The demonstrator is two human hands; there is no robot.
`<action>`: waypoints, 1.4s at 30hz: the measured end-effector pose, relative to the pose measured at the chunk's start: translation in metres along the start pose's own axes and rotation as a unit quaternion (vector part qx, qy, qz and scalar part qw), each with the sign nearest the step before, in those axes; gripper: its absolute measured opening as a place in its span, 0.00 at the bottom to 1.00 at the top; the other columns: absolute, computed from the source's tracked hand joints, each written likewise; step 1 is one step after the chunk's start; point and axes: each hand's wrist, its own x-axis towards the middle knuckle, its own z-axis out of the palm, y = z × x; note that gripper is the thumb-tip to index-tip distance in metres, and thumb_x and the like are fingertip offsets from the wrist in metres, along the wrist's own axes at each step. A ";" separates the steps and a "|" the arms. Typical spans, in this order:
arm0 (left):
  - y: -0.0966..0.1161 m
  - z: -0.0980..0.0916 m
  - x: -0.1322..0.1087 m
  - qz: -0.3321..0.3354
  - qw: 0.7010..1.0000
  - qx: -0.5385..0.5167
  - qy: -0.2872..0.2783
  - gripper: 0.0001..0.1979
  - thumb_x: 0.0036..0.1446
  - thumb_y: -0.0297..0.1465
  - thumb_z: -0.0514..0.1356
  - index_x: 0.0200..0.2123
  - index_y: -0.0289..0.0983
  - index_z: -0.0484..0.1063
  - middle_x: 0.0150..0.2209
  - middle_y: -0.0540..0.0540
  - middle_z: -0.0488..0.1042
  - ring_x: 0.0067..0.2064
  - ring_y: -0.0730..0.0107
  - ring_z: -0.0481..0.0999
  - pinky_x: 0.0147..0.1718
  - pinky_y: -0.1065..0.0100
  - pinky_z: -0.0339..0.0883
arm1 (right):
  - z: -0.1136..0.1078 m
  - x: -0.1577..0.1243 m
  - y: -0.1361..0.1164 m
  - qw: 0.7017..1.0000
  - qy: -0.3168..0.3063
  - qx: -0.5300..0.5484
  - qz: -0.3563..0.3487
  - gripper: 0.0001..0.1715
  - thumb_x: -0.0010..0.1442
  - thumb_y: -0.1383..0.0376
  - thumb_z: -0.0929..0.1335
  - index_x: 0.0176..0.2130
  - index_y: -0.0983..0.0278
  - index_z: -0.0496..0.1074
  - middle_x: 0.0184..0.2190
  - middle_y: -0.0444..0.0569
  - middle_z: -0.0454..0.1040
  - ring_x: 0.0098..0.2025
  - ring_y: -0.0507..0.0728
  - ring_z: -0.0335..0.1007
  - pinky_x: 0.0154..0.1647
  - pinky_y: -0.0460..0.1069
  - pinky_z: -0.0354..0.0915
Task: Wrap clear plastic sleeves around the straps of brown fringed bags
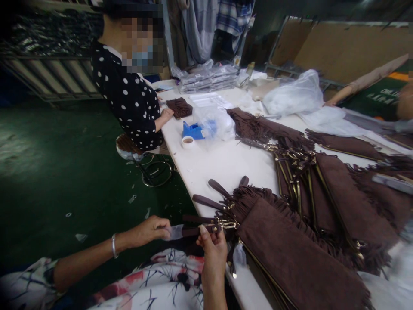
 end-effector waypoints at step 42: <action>0.064 0.097 0.054 -0.022 0.961 -0.271 -0.049 0.25 0.46 0.49 0.68 0.31 0.30 0.75 0.27 0.42 0.77 0.28 0.66 0.76 0.31 0.66 0.67 | -0.022 0.005 -0.005 0.982 0.069 0.173 -0.013 0.27 0.52 0.51 0.72 0.47 0.63 0.75 0.47 0.53 0.77 0.50 0.62 0.73 0.48 0.54 0.69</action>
